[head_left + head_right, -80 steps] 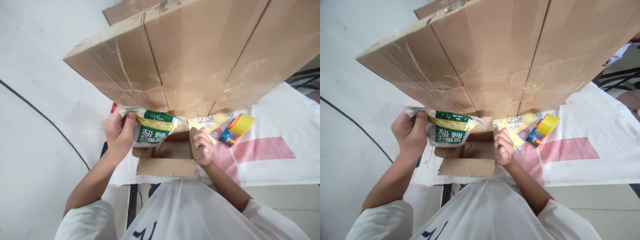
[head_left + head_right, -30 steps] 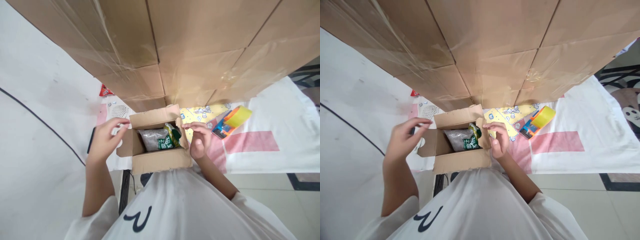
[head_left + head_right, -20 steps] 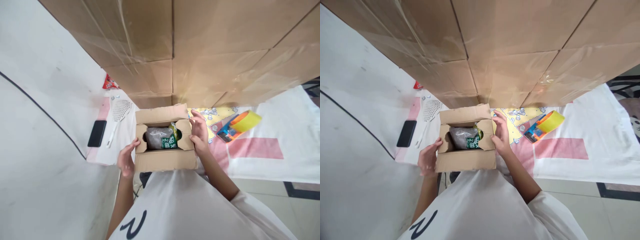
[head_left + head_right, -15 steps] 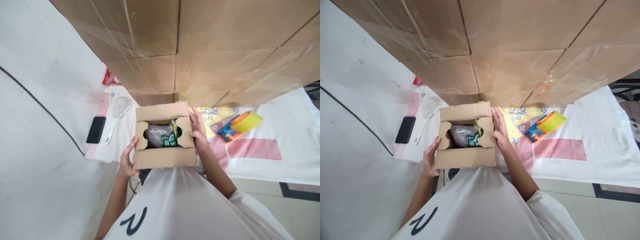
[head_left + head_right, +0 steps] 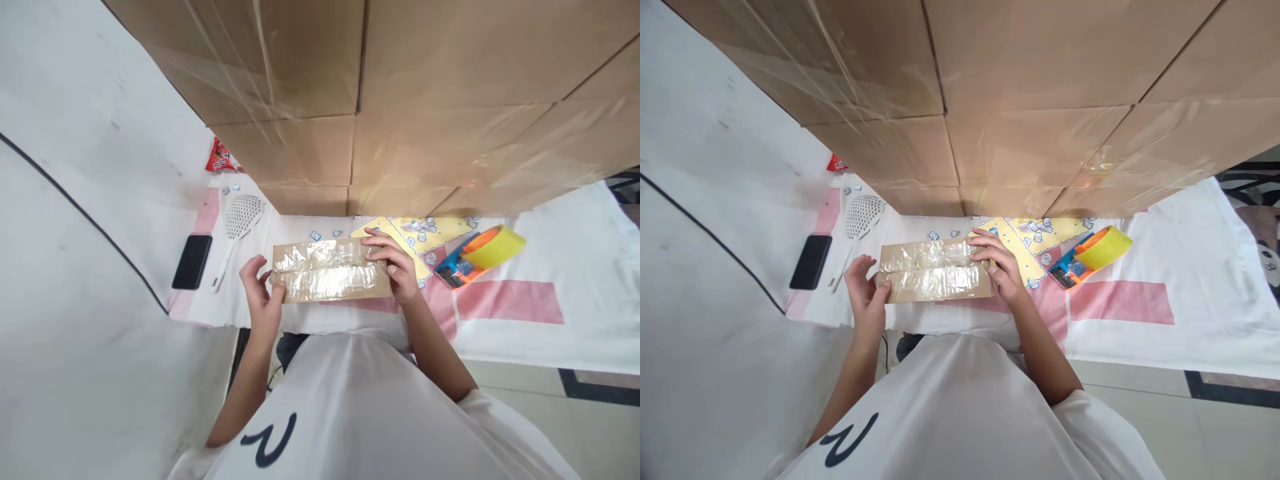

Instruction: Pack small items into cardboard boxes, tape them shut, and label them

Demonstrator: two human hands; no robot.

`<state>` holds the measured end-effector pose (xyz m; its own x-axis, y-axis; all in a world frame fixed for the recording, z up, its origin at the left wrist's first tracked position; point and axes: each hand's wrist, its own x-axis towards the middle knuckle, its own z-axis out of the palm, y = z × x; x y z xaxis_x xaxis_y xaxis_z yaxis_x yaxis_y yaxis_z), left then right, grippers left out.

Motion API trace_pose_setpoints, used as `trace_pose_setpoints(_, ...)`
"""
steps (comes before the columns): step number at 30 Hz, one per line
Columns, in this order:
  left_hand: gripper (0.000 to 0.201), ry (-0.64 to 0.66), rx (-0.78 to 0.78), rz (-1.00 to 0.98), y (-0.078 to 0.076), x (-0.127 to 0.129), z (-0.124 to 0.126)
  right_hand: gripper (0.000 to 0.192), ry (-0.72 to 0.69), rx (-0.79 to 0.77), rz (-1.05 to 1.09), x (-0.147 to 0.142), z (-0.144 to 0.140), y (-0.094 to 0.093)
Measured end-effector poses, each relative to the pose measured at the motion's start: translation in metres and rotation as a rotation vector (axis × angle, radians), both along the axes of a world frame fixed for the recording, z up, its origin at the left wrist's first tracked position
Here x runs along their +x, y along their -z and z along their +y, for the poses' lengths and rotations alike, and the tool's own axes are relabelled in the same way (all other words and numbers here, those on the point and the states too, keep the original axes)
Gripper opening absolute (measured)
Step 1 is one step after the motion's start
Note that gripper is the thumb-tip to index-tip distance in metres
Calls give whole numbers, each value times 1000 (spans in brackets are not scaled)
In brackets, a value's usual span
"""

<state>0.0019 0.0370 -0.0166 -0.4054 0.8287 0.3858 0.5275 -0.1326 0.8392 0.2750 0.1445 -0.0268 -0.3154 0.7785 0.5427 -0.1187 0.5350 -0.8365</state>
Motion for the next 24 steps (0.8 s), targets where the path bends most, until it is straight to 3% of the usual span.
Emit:
trace_pose_setpoints(2,41,40,38,301,-16,7,-4,24,42,29,-23,-3,0,-2)
trace_pose_setpoints(4,38,192,79,567,-30,18,-6,19,89,57,-77,-6,-2,-5)
trace_pose_setpoints(6,40,342,100,731,-36,29,-4,21,136,89,-162,-4,-8,-9)
trace_pose_setpoints(8,45,390,122,839,-35,33,-1,25,256,109,-228,5,-15,-12)
trace_pose_setpoints(10,44,401,170,913,-31,30,5,28,543,134,-186,27,-22,-10)
trace_pose_setpoints(12,41,437,187,937,-28,22,9,27,936,145,-51,60,-25,-3)
trace_pose_setpoints(13,40,453,191,943,-27,18,12,28,1104,123,18,79,-24,2)
trace_pose_setpoints(15,39,473,206,956,-28,12,16,34,1303,-45,88,118,-20,15)
trace_pose_setpoints(17,39,479,225,974,-29,8,20,34,1254,-388,190,147,-14,27)
trace_pose_setpoints(19,39,481,249,992,-30,7,23,23,1154,-585,218,161,-9,36)
trace_pose_setpoints(21,40,462,279,1010,-29,6,26,17,1081,-624,171,162,-7,39)
trace_pose_setpoints(24,37,413,350,1003,-25,5,26,25,1021,-569,41,152,-9,41)
